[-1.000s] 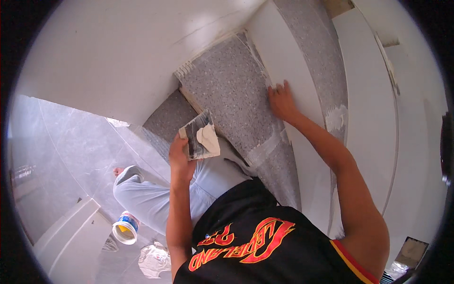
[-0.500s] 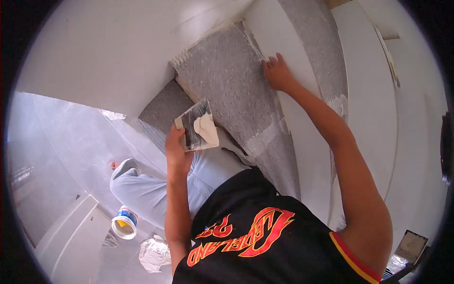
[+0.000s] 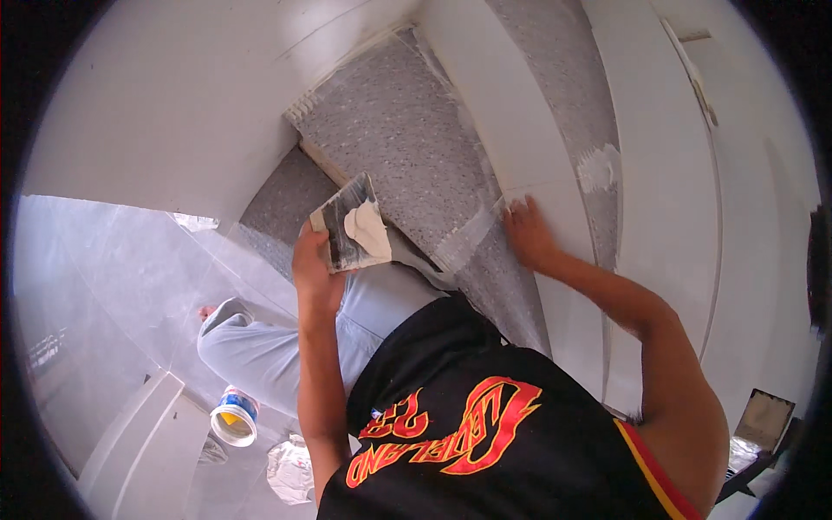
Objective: Apply plaster or sealant to the edges and corners of concrete stairs using a scraper.
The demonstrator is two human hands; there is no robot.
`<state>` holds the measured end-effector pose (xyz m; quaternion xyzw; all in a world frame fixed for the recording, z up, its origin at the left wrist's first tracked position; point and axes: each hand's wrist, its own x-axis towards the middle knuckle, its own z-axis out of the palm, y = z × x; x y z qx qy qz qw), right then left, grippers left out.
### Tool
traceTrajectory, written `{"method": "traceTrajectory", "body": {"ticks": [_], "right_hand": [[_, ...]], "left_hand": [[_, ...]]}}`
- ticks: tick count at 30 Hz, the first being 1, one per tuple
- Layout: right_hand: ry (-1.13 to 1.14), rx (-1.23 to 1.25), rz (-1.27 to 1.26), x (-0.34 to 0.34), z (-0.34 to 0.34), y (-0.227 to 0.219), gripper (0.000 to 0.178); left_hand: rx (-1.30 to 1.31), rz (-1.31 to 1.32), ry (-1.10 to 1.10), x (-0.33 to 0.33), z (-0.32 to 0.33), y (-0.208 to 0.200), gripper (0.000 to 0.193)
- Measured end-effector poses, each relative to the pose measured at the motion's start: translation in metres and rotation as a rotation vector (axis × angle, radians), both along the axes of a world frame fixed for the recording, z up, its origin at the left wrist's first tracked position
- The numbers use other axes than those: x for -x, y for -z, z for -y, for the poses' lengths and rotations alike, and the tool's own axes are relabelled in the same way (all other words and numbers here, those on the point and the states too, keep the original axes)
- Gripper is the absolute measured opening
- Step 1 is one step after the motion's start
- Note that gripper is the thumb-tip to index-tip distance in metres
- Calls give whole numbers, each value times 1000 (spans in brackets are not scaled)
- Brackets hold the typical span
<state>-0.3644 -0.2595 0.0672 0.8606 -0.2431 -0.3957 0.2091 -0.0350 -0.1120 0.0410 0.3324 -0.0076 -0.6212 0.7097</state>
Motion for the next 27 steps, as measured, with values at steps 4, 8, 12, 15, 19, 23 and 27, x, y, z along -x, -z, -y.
{"method": "traceTrajectory", "body": {"ticks": [4,8,12,15,19,23,27], "right_hand": [[176,-157,-71,-8,-29,-35,70],[355,-468,288,-63,-29,-66,70],[148,-593,956,-137,-41,-95,68],[0,-675,1049,-169,-58,-102,73],[-20,-687,1025,-173,-65,-107,75],[-157,-617,960,-168,-60,-133,69],[-277,-591,979,-149,-42,-132,66]], "left_hand": [[-83,-3,-32,7,6,-17,33],[-21,-17,-13,7,0,6,33],[25,-75,57,1,3,15,35],[45,-186,103,0,1,4,36],[-35,-291,91,3,5,-19,30],[-18,-232,114,-8,1,-15,28],[139,-235,78,-35,-1,1,30]]}}
